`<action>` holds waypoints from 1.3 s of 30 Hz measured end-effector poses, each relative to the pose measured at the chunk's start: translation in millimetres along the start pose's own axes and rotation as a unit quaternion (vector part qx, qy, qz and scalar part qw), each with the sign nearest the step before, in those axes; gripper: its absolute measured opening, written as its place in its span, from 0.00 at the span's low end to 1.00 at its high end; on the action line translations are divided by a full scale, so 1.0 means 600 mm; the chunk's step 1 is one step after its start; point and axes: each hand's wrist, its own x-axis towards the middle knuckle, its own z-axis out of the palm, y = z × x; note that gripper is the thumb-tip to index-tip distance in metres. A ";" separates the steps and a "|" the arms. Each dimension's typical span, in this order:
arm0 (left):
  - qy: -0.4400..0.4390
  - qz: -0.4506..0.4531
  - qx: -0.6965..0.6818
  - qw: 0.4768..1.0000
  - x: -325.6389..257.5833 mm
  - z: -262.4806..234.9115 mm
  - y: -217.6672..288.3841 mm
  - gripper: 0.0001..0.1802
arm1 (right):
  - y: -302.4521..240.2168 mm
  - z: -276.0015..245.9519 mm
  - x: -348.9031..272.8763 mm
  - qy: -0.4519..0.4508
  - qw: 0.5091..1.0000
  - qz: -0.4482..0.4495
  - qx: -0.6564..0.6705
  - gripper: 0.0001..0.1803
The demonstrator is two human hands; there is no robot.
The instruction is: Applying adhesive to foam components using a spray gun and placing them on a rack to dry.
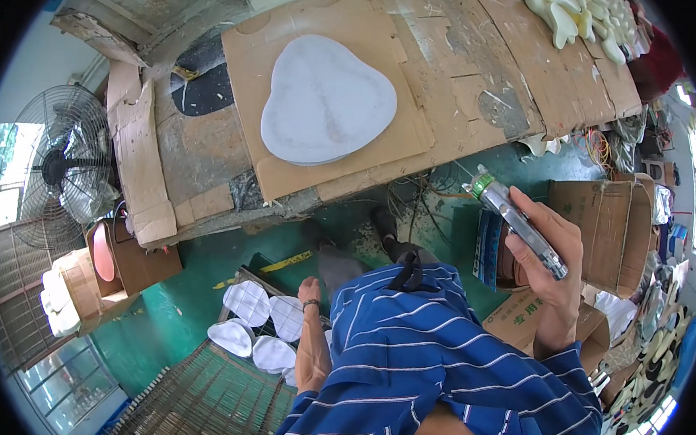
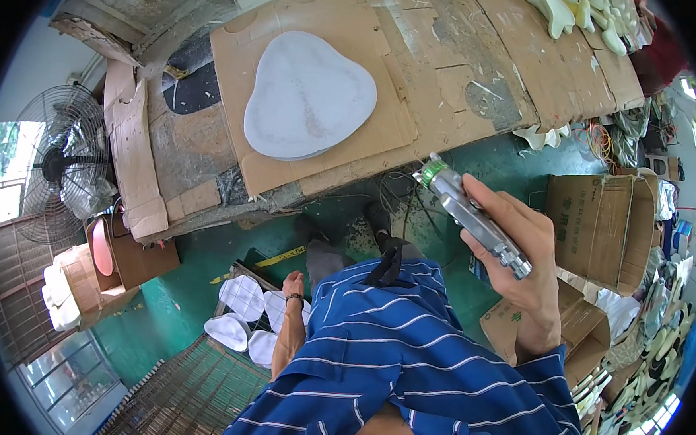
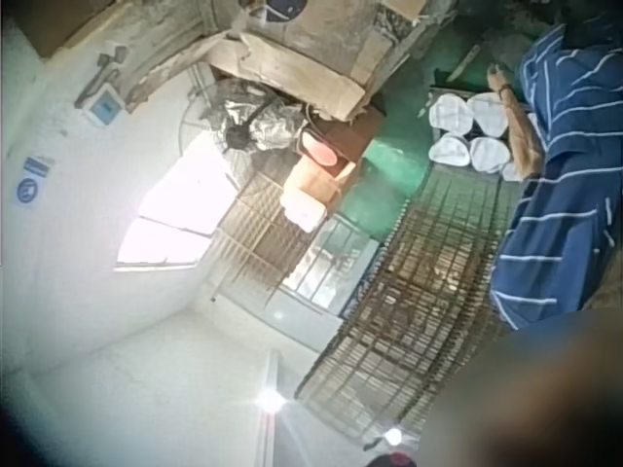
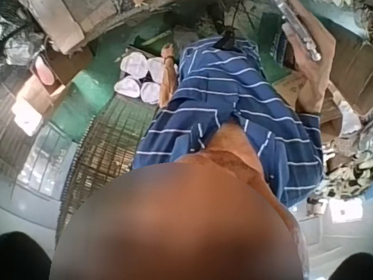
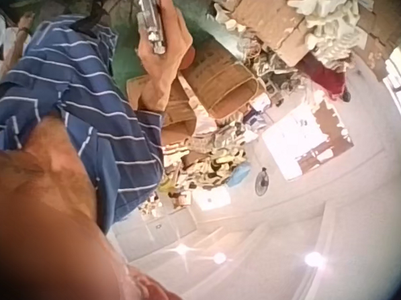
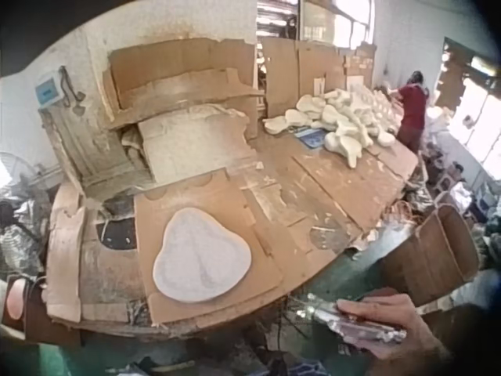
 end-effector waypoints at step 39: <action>0.315 0.295 -0.044 0.901 0.128 -0.136 0.584 0.25 | 0.029 -0.047 -0.064 0.085 0.992 0.084 0.035 0.34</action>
